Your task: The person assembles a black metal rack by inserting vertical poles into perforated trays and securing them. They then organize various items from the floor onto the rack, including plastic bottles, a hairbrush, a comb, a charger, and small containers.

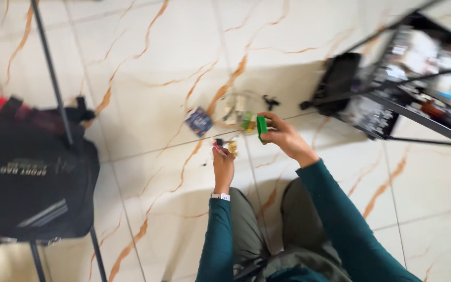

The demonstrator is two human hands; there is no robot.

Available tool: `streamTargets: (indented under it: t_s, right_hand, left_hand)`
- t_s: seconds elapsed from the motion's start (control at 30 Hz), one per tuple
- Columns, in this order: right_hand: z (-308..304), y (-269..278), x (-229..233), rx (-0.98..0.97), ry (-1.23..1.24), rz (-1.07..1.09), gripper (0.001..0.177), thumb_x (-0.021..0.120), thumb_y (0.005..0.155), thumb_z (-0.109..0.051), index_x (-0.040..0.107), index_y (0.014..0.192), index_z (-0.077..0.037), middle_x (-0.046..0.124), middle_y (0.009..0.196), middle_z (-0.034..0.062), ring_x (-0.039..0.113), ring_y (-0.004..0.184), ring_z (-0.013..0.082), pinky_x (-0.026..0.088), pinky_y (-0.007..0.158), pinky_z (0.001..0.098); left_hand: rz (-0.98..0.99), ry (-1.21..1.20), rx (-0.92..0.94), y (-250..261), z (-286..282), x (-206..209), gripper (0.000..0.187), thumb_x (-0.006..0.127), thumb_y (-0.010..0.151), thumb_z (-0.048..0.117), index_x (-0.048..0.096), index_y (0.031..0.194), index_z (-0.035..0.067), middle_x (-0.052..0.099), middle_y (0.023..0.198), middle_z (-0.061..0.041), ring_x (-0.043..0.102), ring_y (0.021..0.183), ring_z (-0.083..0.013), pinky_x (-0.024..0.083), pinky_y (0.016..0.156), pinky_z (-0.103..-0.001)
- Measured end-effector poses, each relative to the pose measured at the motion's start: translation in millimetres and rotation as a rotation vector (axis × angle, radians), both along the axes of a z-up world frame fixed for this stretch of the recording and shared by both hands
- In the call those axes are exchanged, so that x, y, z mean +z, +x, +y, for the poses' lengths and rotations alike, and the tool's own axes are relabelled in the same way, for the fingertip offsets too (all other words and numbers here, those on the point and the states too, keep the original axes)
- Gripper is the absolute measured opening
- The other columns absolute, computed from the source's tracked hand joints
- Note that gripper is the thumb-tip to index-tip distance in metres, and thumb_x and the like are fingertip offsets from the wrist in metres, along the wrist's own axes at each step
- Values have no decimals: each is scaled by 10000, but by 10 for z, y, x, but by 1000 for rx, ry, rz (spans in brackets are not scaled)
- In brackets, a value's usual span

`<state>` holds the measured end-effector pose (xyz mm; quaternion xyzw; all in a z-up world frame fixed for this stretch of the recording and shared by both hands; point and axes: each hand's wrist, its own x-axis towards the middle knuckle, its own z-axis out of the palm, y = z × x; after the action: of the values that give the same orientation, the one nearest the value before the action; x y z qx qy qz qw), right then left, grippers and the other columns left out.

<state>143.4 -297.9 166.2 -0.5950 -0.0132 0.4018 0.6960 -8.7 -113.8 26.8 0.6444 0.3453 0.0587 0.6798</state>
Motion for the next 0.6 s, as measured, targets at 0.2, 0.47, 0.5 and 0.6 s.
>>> streamTargets:
  t_s: [0.2, 0.47, 0.5, 0.6]
  right_hand:
    - [-1285, -404, 2082, -63, -242, -509, 758, 763, 803, -14, 473, 1501, -80, 593, 1215, 68, 633, 1086, 172, 576, 922, 323]
    - [-2567, -493, 4212, -428, -715, -1483, 742, 829, 798, -53, 532, 1478, -51, 570, 1434, 162, 613, 1245, 267, 558, 1000, 375]
    - [-2606, -380, 4456, -428, -799, -1559, 741, 836, 792, -58, 540, 1471, -51, 579, 1410, 165, 617, 1249, 290, 557, 1007, 390]
    - [-2551, 150, 5057, -207, -883, -1564, 730, 858, 722, -115, 588, 1400, -125, 602, 1385, 118, 640, 1193, 317, 568, 943, 419]
  left_hand:
    - [-31, 197, -297, 509, -923, 1765, 336, 742, 957, 275, 635, 790, 3, 662, 702, -135, 564, 654, -202, 453, 604, -321]
    - [-1000, 396, -405, 1051, -2197, 3895, 119, 644, 1042, 56, 704, 1140, 89, 724, 1067, -61, 730, 929, -247, 592, 803, -333]
    - [-911, 464, -386, 1153, -2310, 4151, 160, 686, 997, 109, 706, 1155, 95, 733, 1079, -66, 705, 838, -255, 570, 734, -335]
    - [-781, 645, -309, 1429, -2568, 4789, 394, 766, 908, 238, 662, 1255, 83, 715, 1180, -107, 678, 738, -283, 547, 617, -338]
